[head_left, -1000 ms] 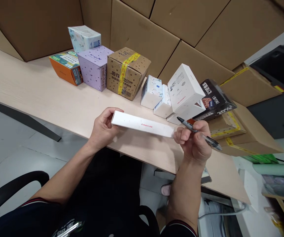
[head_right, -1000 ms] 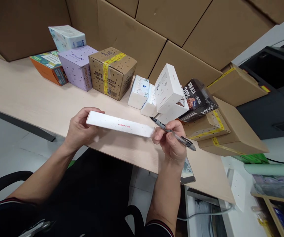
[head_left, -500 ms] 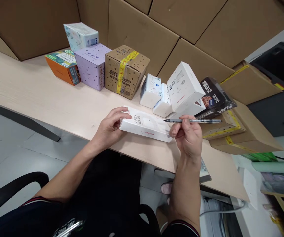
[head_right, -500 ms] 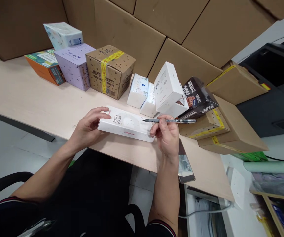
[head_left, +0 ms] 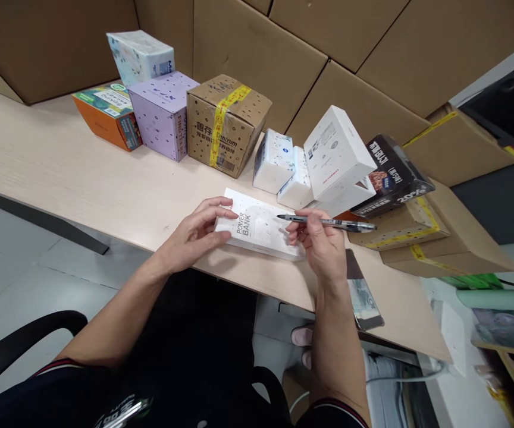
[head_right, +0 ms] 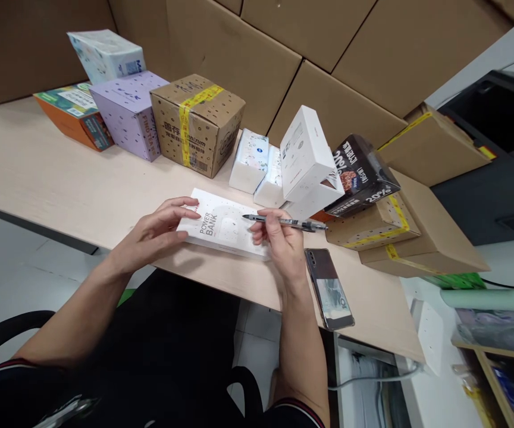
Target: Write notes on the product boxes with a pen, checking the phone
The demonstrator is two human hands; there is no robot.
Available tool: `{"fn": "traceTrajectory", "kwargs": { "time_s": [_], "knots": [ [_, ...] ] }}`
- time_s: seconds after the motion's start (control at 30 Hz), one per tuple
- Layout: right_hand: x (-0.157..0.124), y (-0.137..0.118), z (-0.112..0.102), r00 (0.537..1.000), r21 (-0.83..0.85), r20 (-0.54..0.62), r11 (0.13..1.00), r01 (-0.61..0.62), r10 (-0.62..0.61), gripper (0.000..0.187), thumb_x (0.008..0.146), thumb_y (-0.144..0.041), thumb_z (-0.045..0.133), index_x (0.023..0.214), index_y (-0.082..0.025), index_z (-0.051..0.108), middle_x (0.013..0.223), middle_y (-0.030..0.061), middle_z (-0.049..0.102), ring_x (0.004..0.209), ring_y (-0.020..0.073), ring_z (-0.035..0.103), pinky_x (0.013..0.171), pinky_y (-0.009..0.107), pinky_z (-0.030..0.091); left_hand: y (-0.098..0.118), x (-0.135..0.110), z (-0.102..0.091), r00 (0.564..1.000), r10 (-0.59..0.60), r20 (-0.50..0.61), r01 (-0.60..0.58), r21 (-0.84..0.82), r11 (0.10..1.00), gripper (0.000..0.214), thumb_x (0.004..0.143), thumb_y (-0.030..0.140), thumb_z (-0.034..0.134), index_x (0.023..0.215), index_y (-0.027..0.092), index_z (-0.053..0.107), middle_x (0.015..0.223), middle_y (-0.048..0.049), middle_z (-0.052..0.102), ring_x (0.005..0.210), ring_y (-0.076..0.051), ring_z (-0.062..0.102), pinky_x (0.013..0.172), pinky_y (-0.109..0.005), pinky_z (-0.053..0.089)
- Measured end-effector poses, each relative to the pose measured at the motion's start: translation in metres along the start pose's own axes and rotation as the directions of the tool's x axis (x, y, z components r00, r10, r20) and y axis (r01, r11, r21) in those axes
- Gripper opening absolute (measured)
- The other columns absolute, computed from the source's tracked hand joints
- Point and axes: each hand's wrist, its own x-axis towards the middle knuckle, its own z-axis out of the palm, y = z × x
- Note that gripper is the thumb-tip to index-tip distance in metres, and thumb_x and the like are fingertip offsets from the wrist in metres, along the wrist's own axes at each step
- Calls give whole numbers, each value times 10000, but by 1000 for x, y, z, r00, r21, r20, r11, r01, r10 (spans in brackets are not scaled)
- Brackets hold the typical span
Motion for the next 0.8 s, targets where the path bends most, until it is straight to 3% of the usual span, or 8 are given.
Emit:
{"fn": "traceTrajectory", "kwargs": {
  "time_s": [0.13,0.33,0.53,0.8],
  "knots": [
    [0,3,12,998,-93,-53,996,17,-22,234,838,-388,786,924,-237,630,676,-47,703,549,89,616,534,214,529,-1,2,7,996,6,-92,7,131,991,136,922,288,670,1019,264,762,1333,-80,612,1328,-278,553,964,-416,589],
    [0,11,19,993,-187,-122,982,-26,3,212,889,-415,675,855,-244,556,623,-48,666,495,92,572,450,211,427,-5,2,11,991,28,-132,-6,162,987,168,907,234,672,1046,271,760,1324,-72,624,1275,-259,591,938,-402,602],
    [0,16,16,994,-311,-79,949,45,-74,189,916,-395,645,850,-239,559,622,-60,639,541,100,577,533,245,441,-1,2,12,991,12,-136,12,172,985,171,906,232,662,1043,268,759,1333,-67,619,1244,-246,606,914,-385,612],
    [0,15,16,998,-332,-35,942,40,-55,174,936,-370,623,845,-243,546,640,-61,615,553,97,541,545,253,418,-3,2,11,991,38,-131,-11,200,980,169,908,262,665,1044,271,765,1326,-71,631,1281,-275,594,963,-433,601]
  ]
}}
